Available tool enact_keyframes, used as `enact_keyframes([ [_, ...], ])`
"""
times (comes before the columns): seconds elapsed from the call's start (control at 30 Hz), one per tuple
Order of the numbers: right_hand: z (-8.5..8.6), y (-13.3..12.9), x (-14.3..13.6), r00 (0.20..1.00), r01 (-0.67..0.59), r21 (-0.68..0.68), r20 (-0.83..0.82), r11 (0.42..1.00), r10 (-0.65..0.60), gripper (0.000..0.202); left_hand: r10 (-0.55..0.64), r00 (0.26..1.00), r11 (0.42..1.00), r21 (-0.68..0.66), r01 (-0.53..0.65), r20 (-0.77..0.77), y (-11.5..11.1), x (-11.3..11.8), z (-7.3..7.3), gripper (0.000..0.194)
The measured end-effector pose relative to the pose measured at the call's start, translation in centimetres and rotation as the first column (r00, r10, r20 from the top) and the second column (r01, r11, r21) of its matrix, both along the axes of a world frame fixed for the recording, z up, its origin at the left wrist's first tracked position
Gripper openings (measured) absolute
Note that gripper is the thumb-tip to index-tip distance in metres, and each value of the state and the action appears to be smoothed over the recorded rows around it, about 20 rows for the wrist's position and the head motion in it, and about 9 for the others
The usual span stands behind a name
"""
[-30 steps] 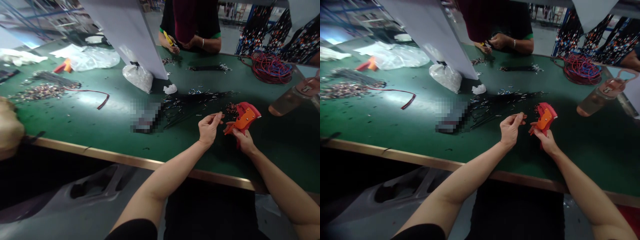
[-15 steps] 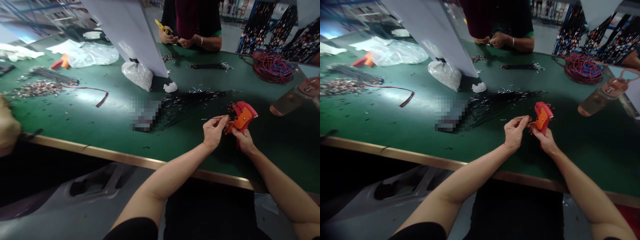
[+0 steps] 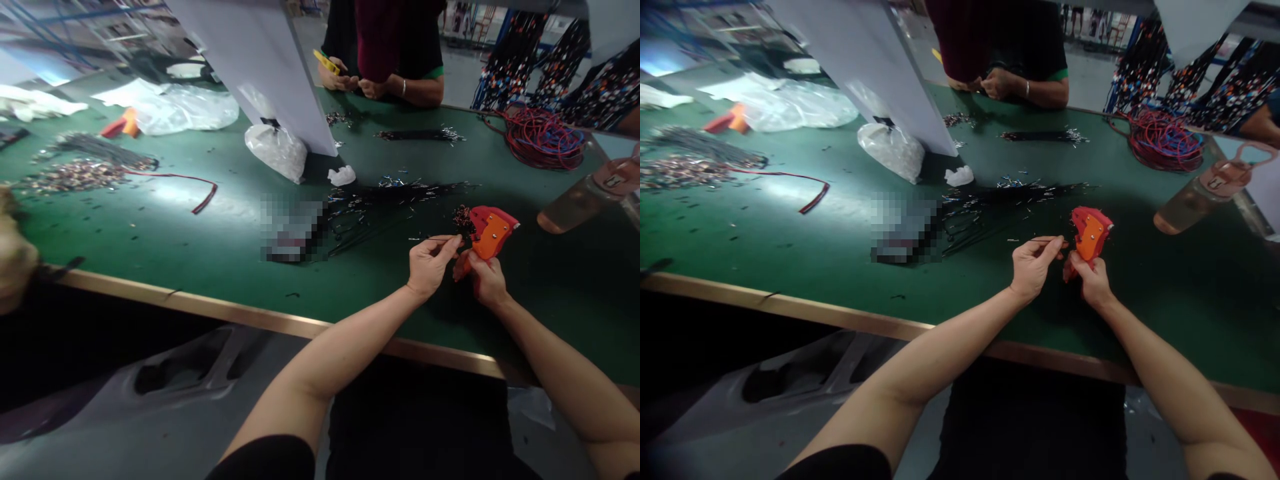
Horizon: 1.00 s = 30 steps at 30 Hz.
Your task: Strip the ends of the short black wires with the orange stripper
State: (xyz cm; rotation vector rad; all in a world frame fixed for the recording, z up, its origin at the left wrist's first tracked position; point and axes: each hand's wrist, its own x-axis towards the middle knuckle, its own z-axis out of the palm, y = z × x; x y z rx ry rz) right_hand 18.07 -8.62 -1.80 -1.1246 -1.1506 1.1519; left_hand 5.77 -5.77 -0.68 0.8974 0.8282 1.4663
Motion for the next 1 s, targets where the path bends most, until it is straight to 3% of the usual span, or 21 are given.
enact_keyframes([
  [0.23, 0.4, -0.5, -0.5, 0.993, -0.010, -0.051, -0.121, 0.999, 0.004, 0.055, -0.016, 1.000, 1.000, 0.018, 0.016, -0.003, -0.1, -0.1, 0.0, 0.018],
  [0.6, 0.5, -0.4, 0.1, 0.958, -0.127, -0.136, -0.273, 0.983, 0.086, 0.058, 0.003, 1.000, 1.000, -0.009, -0.002, 0.025, 0.2, 0.0, -0.1, 0.024],
  [0.73, 0.6, -0.3, 0.4, 0.957, -0.196, -0.113, -0.241, 0.974, 0.164, 0.054, 0.038, 0.997, 0.998, -0.045, -0.035, 0.065, 1.1, -0.4, -0.4, 0.031],
  [1.0, 0.4, -0.7, 1.3, 0.935, -0.317, -0.196, -0.230, 0.928, 0.271, 0.052, 0.073, 0.980, 0.982, -0.183, -0.038, 0.187, 2.9, -1.6, 0.0, 0.032],
])
